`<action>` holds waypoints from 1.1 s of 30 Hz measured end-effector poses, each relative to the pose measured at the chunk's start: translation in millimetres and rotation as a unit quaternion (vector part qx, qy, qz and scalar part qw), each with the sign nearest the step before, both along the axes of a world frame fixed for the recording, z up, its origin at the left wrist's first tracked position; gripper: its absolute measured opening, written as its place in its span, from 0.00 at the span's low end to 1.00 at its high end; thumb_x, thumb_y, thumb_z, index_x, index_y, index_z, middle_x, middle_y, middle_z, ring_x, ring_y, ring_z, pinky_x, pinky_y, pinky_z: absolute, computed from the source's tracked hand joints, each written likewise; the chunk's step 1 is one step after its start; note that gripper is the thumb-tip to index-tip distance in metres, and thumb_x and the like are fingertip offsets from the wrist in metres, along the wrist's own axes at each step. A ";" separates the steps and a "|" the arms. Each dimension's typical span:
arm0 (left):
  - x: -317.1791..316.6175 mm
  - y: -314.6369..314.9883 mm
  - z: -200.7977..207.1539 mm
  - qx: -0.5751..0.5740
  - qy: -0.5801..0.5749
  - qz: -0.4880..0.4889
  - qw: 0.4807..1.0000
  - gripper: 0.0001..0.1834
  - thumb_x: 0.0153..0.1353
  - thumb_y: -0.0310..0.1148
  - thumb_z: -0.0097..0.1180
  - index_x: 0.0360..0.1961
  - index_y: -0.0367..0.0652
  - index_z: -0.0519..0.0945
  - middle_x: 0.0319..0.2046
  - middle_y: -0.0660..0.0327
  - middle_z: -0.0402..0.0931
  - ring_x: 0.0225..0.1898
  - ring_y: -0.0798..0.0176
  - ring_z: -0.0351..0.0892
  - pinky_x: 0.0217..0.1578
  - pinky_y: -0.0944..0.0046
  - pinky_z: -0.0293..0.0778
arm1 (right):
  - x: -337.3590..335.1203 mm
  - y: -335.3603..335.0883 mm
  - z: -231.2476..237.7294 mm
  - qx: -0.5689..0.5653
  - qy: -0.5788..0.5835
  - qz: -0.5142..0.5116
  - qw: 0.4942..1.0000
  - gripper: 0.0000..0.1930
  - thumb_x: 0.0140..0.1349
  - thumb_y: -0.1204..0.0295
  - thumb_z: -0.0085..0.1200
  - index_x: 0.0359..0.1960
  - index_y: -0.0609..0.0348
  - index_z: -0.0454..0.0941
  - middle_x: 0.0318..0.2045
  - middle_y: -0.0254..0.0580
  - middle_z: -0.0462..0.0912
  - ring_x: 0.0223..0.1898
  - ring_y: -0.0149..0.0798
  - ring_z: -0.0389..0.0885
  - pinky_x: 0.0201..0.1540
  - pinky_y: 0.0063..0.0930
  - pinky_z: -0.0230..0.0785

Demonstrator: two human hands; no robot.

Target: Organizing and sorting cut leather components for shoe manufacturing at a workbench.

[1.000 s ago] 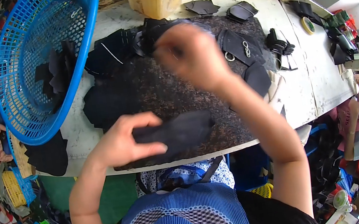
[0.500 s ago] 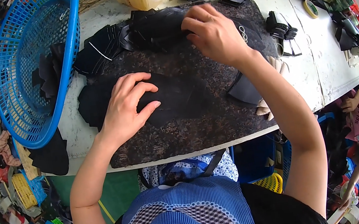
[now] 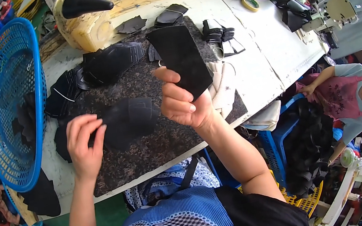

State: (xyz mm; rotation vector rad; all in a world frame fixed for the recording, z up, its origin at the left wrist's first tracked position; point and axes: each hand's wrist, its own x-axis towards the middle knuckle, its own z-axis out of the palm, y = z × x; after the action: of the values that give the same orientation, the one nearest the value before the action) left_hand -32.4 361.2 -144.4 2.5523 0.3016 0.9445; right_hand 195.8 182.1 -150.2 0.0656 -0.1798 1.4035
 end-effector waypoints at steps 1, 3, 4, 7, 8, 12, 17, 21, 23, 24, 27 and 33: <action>-5.2 -11.0 7.3 0.025 -0.014 -0.001 1.000 0.10 0.53 0.22 0.71 0.36 0.40 0.84 0.41 0.57 0.81 0.43 0.51 0.81 0.46 0.53 0.76 | -2.0 -1.3 -0.9 0.013 0.014 0.004 1.000 0.16 0.80 0.55 0.39 0.35 0.48 0.64 0.10 0.25 0.63 0.07 0.23 0.62 0.11 0.15 0.50; -20.6 -38.6 6.7 0.104 0.019 -0.080 0.991 0.13 0.51 0.27 0.73 0.38 0.42 0.85 0.43 0.59 0.82 0.44 0.53 0.81 0.47 0.51 0.75 | -5.5 -4.9 -1.9 0.021 0.015 0.005 1.000 0.16 0.81 0.57 0.37 0.35 0.49 0.64 0.10 0.26 0.64 0.07 0.24 0.67 0.10 0.14 0.53; -28.1 -55.6 -1.2 0.120 0.089 -0.098 0.984 0.14 0.52 0.31 0.73 0.39 0.40 0.86 0.45 0.59 0.82 0.47 0.54 0.80 0.49 0.52 0.73 | -9.1 -6.3 -4.3 0.038 0.051 0.021 0.998 0.15 0.80 0.56 0.40 0.36 0.50 0.64 0.11 0.29 0.65 0.08 0.27 0.67 0.10 0.17 0.54; -48.3 -75.4 -33.3 0.076 0.150 -0.099 0.981 0.19 0.55 0.32 0.72 0.48 0.38 0.86 0.52 0.58 0.82 0.55 0.54 0.80 0.52 0.53 0.73 | -17.5 -5.4 -17.0 0.065 0.097 0.051 0.992 0.15 0.78 0.56 0.44 0.37 0.51 0.64 0.12 0.31 0.67 0.08 0.29 0.68 0.10 0.19 0.55; -50.5 -74.4 -34.8 0.080 0.152 -0.096 0.980 0.19 0.55 0.32 0.72 0.48 0.38 0.86 0.52 0.58 0.82 0.55 0.54 0.80 0.52 0.53 0.73 | -19.2 -7.1 -19.0 0.064 0.107 0.054 0.991 0.15 0.78 0.56 0.44 0.37 0.51 0.64 0.12 0.31 0.66 0.08 0.29 0.68 0.10 0.19 0.55; -52.9 -75.9 -27.1 0.005 0.130 -0.093 0.987 0.21 0.56 0.31 0.71 0.51 0.36 0.85 0.54 0.55 0.82 0.55 0.53 0.82 0.54 0.54 0.74 | -32.6 -12.9 -21.8 0.047 0.099 0.055 0.992 0.15 0.80 0.57 0.39 0.36 0.51 0.63 0.11 0.30 0.64 0.07 0.28 0.68 0.09 0.17 0.56; -55.0 -68.0 2.6 -0.563 0.039 -0.093 0.820 0.32 0.77 0.53 0.50 0.60 0.31 0.79 0.55 0.51 0.83 0.55 0.57 0.83 0.55 0.58 0.78 | -46.5 -26.0 -6.0 -0.124 -0.304 0.105 0.939 0.21 0.78 0.54 0.48 0.29 0.54 0.66 0.13 0.28 0.64 0.10 0.26 0.60 0.13 0.21 0.49; -54.3 -54.0 19.1 -0.689 0.110 -0.118 0.706 0.19 0.76 0.39 0.56 0.57 0.33 0.83 0.36 0.66 0.83 0.35 0.80 0.77 0.38 0.77 0.72 | -91.3 -32.8 14.0 -0.190 -0.754 -0.050 0.627 0.13 0.75 0.67 0.57 0.33 0.62 0.77 0.18 0.33 0.73 0.22 0.23 0.69 0.25 0.26 0.60; -63.3 -60.7 18.1 -0.639 0.155 -0.051 0.752 0.11 0.71 0.28 0.62 0.52 0.37 0.86 0.26 0.76 0.76 0.26 0.86 0.66 0.29 0.80 0.62 | -97.0 -40.8 14.2 -0.246 -0.727 -0.014 0.641 0.09 0.72 0.70 0.61 0.35 0.64 0.79 0.21 0.34 0.79 0.24 0.22 0.74 0.26 0.23 0.63; -66.1 -64.9 15.3 -0.641 0.160 -0.047 0.749 0.11 0.71 0.28 0.62 0.52 0.37 0.86 0.26 0.76 0.76 0.26 0.86 0.66 0.29 0.80 0.62 | -100.3 -46.8 9.3 -0.271 -0.689 -0.015 0.672 0.09 0.71 0.71 0.62 0.37 0.64 0.80 0.23 0.33 0.80 0.24 0.22 0.75 0.26 0.22 0.65; -76.7 -74.1 5.5 -0.633 0.121 -0.016 0.765 0.11 0.70 0.28 0.63 0.51 0.38 0.85 0.24 0.77 0.73 0.23 0.85 0.63 0.24 0.78 0.57 | -104.7 -62.9 5.7 -0.333 -0.599 0.022 0.728 0.08 0.71 0.71 0.63 0.41 0.65 0.81 0.28 0.32 0.83 0.25 0.22 0.78 0.27 0.19 0.69; -93.3 -80.5 -14.6 -0.614 0.108 0.000 0.782 0.11 0.74 0.31 0.60 0.51 0.36 0.80 0.23 0.72 0.75 0.25 0.83 0.67 0.27 0.77 0.64 | -114.7 -92.5 -8.7 -0.401 -0.518 0.033 0.755 0.09 0.72 0.72 0.61 0.46 0.67 0.81 0.31 0.36 0.86 0.28 0.26 0.86 0.31 0.18 0.79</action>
State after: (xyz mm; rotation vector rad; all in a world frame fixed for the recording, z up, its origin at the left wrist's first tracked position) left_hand -125.7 280.7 -159.0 1.3954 0.6962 0.2206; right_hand 81.1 89.6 -158.9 -1.4676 -0.4708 1.3428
